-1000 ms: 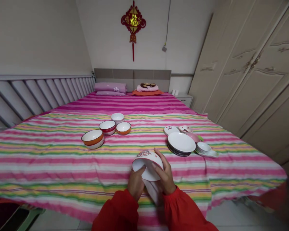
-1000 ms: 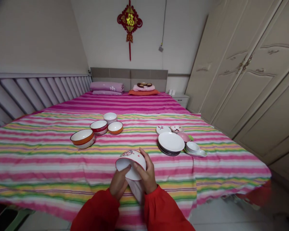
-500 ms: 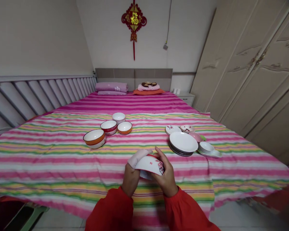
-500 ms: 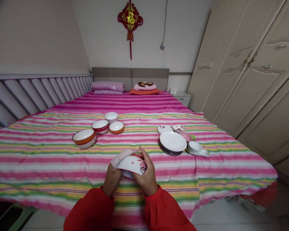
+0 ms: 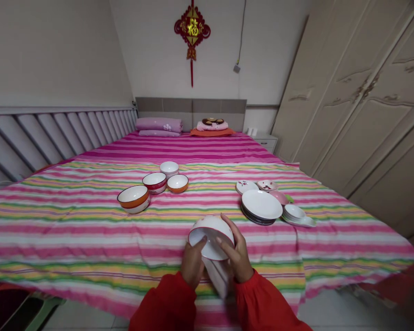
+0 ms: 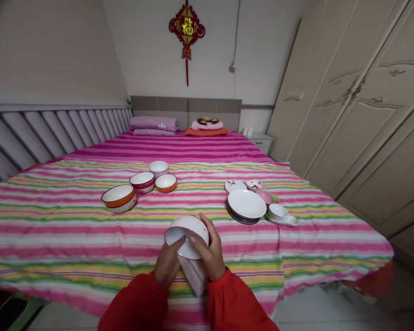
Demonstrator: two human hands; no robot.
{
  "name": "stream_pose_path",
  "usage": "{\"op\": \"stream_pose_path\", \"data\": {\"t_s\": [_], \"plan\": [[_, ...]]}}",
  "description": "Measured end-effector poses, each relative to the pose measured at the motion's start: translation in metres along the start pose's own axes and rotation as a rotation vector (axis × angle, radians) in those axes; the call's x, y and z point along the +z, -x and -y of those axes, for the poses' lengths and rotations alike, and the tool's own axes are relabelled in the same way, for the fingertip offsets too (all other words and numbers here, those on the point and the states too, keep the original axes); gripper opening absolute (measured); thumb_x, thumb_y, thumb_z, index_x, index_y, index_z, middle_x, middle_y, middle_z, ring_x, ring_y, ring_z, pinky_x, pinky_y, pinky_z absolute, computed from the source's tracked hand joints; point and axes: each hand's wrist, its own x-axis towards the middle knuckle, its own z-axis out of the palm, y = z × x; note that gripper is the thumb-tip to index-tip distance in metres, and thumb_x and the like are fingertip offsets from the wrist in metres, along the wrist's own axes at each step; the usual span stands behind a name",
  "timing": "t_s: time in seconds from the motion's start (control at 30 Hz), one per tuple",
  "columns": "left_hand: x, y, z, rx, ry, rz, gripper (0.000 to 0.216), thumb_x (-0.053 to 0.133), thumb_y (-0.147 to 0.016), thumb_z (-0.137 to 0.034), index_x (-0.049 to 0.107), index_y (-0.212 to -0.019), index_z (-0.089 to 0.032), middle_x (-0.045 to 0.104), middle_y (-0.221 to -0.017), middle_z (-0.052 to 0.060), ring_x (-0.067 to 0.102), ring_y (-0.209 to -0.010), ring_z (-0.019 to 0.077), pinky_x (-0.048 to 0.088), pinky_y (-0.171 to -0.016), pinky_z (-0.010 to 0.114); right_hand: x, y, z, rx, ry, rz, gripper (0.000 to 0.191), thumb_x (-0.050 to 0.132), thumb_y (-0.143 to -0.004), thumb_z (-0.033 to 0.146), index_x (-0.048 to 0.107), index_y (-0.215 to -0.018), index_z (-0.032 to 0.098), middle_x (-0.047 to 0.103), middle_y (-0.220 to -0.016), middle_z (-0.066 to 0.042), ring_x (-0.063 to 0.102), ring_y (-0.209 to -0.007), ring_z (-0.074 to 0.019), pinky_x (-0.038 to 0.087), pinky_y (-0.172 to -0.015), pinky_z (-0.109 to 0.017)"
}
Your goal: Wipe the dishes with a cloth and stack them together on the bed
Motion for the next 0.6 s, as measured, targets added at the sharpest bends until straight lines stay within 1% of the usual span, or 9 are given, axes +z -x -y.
{"op": "stream_pose_path", "data": {"t_s": [0.07, 0.13, 0.2, 0.23, 0.3, 0.4, 0.47, 0.53, 0.6], "plan": [[-0.007, -0.004, -0.016, 0.185, -0.194, 0.037, 0.037, 0.069, -0.068, -0.021, 0.070, -0.105, -0.015, 0.075, -0.096, 0.010, 0.064, -0.108, 0.0293, 0.044, -0.102, 0.045, -0.003, 0.000, 0.002, -0.068, 0.098, 0.068, 0.066, 0.074, -0.071, 0.033, 0.055, -0.133, 0.021, 0.060, -0.130, -0.010, 0.054, -0.120, -0.0304, 0.042, -0.102, -0.043], [-0.013, -0.005, -0.031, 0.383, -0.430, 0.146, 0.035, 0.062, -0.069, -0.014, 0.073, -0.102, -0.019, 0.074, -0.103, 0.008, 0.059, -0.116, 0.0280, 0.038, -0.107, 0.044, -0.004, -0.001, 0.003, -0.142, 0.163, 0.105, 0.070, 0.075, -0.068, 0.030, 0.055, -0.134, 0.022, 0.059, -0.130, -0.010, 0.054, -0.119, -0.0302, 0.042, -0.103, -0.044], [-0.016, -0.004, -0.041, 0.541, -0.620, 0.238, 0.040, 0.056, -0.066, -0.008, 0.075, -0.098, -0.023, 0.073, -0.108, 0.005, 0.055, -0.122, 0.0267, 0.033, -0.112, 0.043, -0.002, -0.001, -0.001, -0.195, 0.183, 0.123, 0.072, 0.075, -0.065, 0.029, 0.054, -0.135, 0.024, 0.059, -0.129, -0.009, 0.055, -0.117, -0.0299, 0.043, -0.102, -0.043], [-0.017, -0.003, -0.044, 0.589, -0.677, 0.258, 0.042, 0.055, -0.065, -0.007, 0.076, -0.096, -0.024, 0.073, -0.108, 0.004, 0.054, -0.123, 0.0263, 0.032, -0.113, 0.042, -0.001, -0.001, -0.004, -0.204, 0.172, 0.122, 0.073, 0.075, -0.065, 0.029, 0.054, -0.135, 0.024, 0.059, -0.127, -0.009, 0.056, -0.115, -0.0297, 0.044, -0.100, -0.043], [-0.018, -0.002, -0.043, 0.617, -0.705, 0.262, 0.042, 0.054, -0.066, -0.007, 0.076, -0.097, -0.025, 0.074, -0.107, 0.003, 0.054, -0.123, 0.0260, 0.033, -0.113, 0.042, 0.000, 0.000, -0.011, -0.184, 0.117, 0.095, 0.075, 0.074, -0.065, 0.031, 0.052, -0.136, 0.024, 0.062, -0.121, -0.009, 0.059, -0.107, -0.0284, 0.049, -0.093, -0.040], [-0.018, -0.002, -0.032, 0.499, -0.599, 0.229, 0.038, 0.059, -0.071, -0.014, 0.072, -0.105, -0.024, 0.074, -0.104, 0.004, 0.059, -0.118, 0.0270, 0.039, -0.108, 0.043, 0.001, 0.001, -0.015, -0.117, -0.011, 0.040, 0.079, 0.076, -0.065, 0.034, 0.049, -0.138, 0.022, 0.065, -0.109, -0.008, 0.063, -0.095, -0.0259, 0.053, -0.082, -0.036], [-0.015, -0.001, -0.019, 0.342, -0.436, 0.132, 0.038, 0.066, -0.072, -0.023, 0.069, -0.110, -0.021, 0.075, -0.101, 0.007, 0.063, -0.111, 0.0282, 0.045, -0.102, 0.043, 0.001, 0.002, -0.013, -0.080, -0.092, -0.008, 0.078, 0.076, -0.065, 0.036, 0.051, -0.137, 0.021, 0.066, -0.105, -0.008, 0.064, -0.092, -0.0252, 0.053, -0.081, -0.036], [-0.010, 0.003, -0.002, 0.149, -0.215, 0.022, 0.045, 0.073, -0.070, -0.034, 0.067, -0.112, -0.017, 0.075, -0.096, 0.010, 0.066, -0.105, 0.0296, 0.049, -0.095, 0.043, 0.002, 0.001, -0.010, -0.031, -0.154, -0.076, 0.073, 0.075, -0.067, 0.034, 0.052, -0.135, 0.021, 0.067, -0.103, -0.007, 0.065, -0.092, -0.0246, 0.053, -0.082, -0.036], [-0.004, 0.008, 0.014, -0.028, -0.018, -0.004, 0.052, 0.078, -0.065, -0.039, 0.066, -0.110, -0.014, 0.074, -0.099, 0.013, 0.067, -0.103, 0.0304, 0.051, -0.092, 0.043, 0.004, -0.001, -0.008, 0.019, -0.186, -0.149, 0.068, 0.072, -0.071, 0.032, 0.052, -0.135, 0.021, 0.068, -0.106, -0.008, 0.065, -0.094, -0.0246, 0.052, -0.084, -0.037]]}}
